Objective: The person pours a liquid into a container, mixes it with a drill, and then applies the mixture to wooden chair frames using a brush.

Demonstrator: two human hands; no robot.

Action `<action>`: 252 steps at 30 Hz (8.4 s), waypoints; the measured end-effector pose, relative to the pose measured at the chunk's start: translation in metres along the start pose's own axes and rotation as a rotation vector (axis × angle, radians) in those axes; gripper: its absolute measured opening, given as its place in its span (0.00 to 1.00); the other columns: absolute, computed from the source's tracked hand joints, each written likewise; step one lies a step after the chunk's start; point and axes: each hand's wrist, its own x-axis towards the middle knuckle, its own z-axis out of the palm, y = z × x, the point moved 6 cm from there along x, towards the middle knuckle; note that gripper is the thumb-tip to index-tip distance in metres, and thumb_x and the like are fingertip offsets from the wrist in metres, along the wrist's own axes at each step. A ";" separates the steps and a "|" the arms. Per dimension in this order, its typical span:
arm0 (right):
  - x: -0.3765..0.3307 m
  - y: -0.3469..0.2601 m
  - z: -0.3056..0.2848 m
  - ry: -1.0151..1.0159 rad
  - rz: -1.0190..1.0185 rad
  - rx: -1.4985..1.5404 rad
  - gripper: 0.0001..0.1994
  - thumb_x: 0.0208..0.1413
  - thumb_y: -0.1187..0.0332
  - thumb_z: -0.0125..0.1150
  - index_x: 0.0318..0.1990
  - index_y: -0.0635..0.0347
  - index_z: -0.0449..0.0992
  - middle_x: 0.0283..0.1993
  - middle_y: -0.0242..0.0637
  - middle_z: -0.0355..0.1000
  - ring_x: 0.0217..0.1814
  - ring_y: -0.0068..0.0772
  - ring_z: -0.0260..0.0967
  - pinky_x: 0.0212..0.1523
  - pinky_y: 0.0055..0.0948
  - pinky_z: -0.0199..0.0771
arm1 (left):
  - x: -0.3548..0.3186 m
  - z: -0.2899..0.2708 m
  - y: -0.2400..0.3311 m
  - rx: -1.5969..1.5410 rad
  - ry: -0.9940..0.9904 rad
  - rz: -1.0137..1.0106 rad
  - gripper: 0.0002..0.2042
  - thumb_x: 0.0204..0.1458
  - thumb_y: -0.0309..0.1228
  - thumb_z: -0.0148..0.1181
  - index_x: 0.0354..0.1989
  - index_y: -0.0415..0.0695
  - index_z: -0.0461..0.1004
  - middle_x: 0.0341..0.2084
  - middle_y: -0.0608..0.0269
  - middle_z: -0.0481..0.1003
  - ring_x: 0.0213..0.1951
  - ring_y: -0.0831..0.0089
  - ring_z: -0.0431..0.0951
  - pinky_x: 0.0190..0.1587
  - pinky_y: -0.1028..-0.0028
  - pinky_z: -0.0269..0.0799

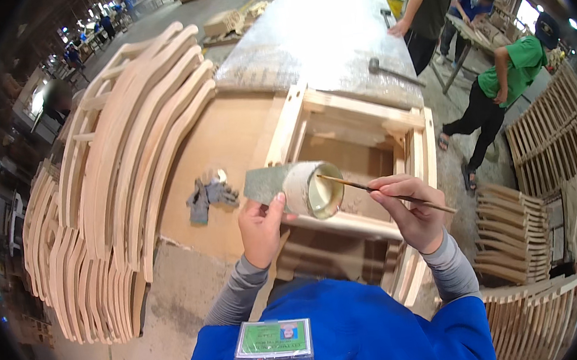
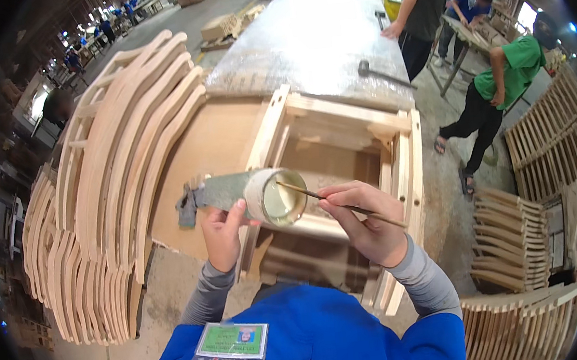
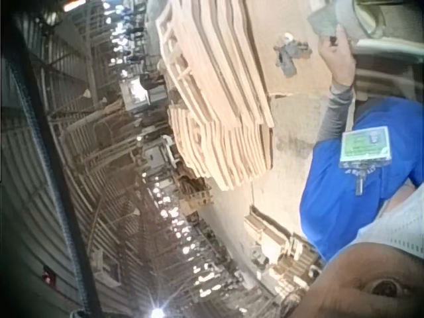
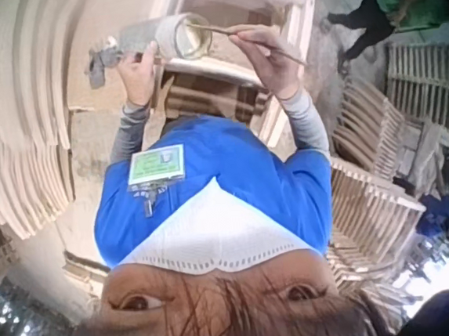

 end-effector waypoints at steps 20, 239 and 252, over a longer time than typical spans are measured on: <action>-0.001 0.055 -0.035 0.175 0.252 0.122 0.03 0.49 0.81 0.57 0.31 0.67 0.70 0.29 0.36 0.72 0.32 0.21 0.70 0.33 0.18 0.72 | 0.016 0.046 -0.012 -0.001 -0.012 0.047 0.09 0.53 0.24 0.49 0.41 0.32 0.68 0.35 0.58 0.73 0.32 0.76 0.74 0.30 0.76 0.77; -0.089 0.102 -0.055 0.479 0.475 0.446 0.05 0.52 0.82 0.49 0.36 0.66 0.63 0.34 0.53 0.71 0.32 0.39 0.73 0.38 0.35 0.76 | -0.005 0.060 -0.102 -0.379 0.005 -0.316 0.09 0.54 0.23 0.48 0.42 0.34 0.68 0.37 0.57 0.73 0.38 0.70 0.75 0.37 0.67 0.79; 0.059 0.212 0.128 -0.136 0.467 0.247 0.06 0.53 0.72 0.57 0.31 0.66 0.70 0.29 0.36 0.72 0.28 0.21 0.70 0.30 0.18 0.74 | -0.018 -0.102 -0.085 -0.352 0.350 -0.431 0.11 0.53 0.23 0.47 0.45 0.42 0.64 0.40 0.59 0.72 0.41 0.68 0.75 0.37 0.62 0.78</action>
